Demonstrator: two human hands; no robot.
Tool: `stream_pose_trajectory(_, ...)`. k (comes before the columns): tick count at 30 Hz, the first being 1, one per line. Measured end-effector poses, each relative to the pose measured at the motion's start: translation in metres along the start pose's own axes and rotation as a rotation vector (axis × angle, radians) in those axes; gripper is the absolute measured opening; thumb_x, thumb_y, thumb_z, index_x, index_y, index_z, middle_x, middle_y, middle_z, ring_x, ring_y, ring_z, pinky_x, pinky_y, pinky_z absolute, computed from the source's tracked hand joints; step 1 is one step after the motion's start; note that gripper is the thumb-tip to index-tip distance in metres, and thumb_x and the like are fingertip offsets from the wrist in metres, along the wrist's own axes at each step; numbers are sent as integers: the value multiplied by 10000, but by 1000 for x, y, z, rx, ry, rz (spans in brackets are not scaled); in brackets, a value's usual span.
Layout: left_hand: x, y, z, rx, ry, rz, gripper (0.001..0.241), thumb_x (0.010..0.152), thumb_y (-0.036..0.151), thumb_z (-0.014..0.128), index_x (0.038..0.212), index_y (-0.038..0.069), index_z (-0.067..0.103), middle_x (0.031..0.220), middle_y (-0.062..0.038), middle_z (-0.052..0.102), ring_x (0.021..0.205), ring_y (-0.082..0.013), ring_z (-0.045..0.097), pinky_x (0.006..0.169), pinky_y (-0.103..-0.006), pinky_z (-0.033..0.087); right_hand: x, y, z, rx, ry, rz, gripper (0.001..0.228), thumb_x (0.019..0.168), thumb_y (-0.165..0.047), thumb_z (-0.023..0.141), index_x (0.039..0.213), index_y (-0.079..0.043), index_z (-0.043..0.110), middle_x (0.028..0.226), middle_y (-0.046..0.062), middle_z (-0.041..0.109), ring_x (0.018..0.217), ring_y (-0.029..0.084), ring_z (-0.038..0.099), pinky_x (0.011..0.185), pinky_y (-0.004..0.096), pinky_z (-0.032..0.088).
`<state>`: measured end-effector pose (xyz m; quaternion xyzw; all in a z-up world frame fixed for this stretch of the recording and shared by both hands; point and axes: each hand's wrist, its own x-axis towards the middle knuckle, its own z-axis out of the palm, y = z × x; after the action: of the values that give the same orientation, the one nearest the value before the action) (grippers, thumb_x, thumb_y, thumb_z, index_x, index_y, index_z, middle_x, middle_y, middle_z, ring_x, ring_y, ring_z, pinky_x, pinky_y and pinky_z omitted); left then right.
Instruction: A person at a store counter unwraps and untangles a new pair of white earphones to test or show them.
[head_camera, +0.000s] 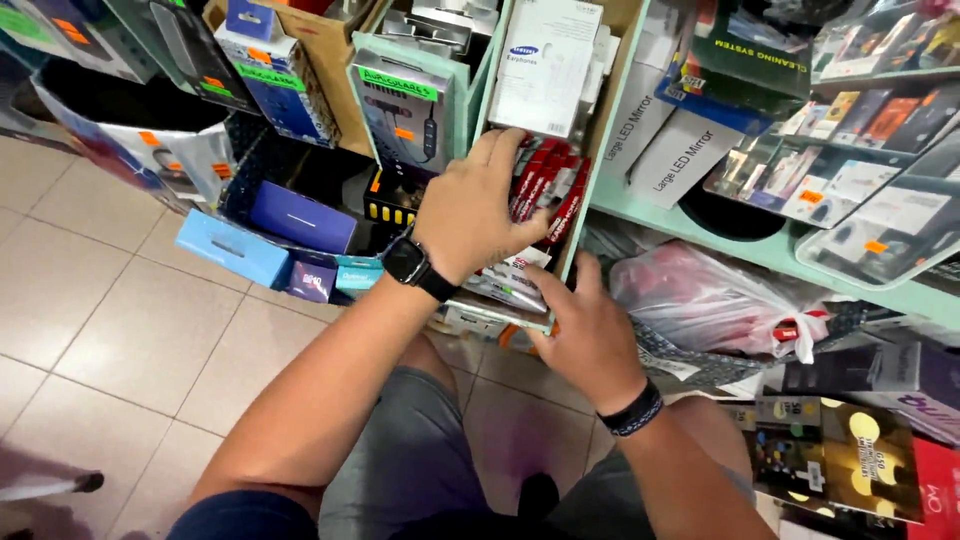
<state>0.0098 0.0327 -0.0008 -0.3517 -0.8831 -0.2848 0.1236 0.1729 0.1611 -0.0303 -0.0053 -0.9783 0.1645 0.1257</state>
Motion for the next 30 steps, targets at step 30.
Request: stream_pose_trajectory(30,-13,14,14,367,326,27,832,904,101,786,1597,265,356,1482,-197,449,1464,-465,340,1074,-764,262,5,-18,-9,-71,-68,1,677,779,-245,838,1405,-165,594,1195,197,505,829,479,709,683,521,606)
